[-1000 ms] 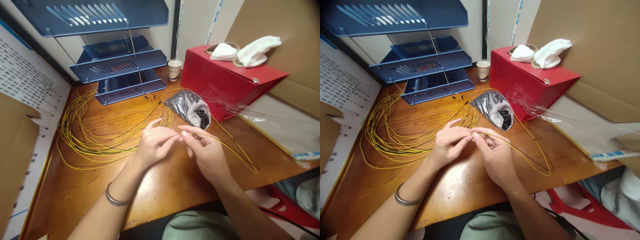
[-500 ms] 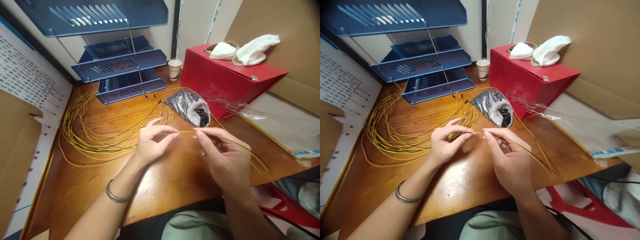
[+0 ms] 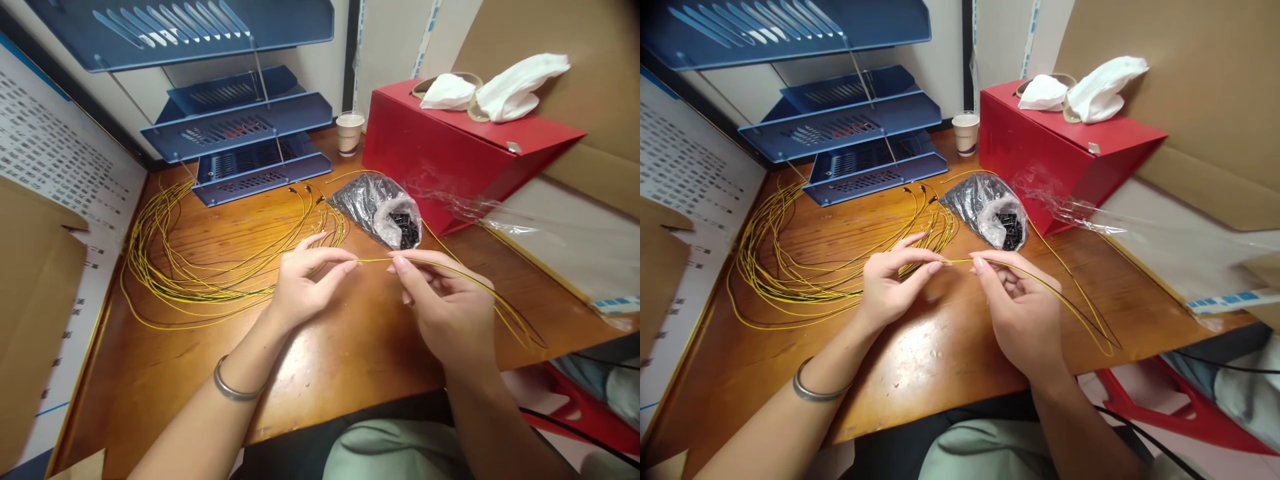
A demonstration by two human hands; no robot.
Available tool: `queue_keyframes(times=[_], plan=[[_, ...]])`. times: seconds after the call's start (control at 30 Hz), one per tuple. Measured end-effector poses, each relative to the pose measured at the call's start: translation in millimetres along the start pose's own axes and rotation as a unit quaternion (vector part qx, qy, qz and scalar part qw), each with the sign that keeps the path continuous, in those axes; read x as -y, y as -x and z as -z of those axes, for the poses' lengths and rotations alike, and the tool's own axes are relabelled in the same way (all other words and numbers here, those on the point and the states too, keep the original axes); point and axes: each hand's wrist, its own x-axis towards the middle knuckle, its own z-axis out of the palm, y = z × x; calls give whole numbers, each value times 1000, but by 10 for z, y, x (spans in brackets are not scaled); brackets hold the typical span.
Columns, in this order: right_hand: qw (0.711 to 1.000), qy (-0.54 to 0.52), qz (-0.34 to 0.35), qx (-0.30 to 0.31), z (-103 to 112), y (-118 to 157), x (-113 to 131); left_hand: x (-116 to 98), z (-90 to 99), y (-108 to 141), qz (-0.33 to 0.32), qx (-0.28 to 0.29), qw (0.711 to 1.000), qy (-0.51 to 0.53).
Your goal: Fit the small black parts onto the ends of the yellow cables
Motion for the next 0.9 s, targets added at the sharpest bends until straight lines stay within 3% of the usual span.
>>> queue_keyframes(times=[0.1, 0.4, 0.9], plan=[[1000, 0, -4, 6, -9, 6, 17, -6, -2, -1, -10, -5, 1000, 5], [995, -11, 1, 101, -29, 24, -9, -100, -58, 18, -11, 23, 1000, 15], [995, -15, -5, 100, -27, -2, -20, -150, -39, -4, 39, 60, 995, 67]])
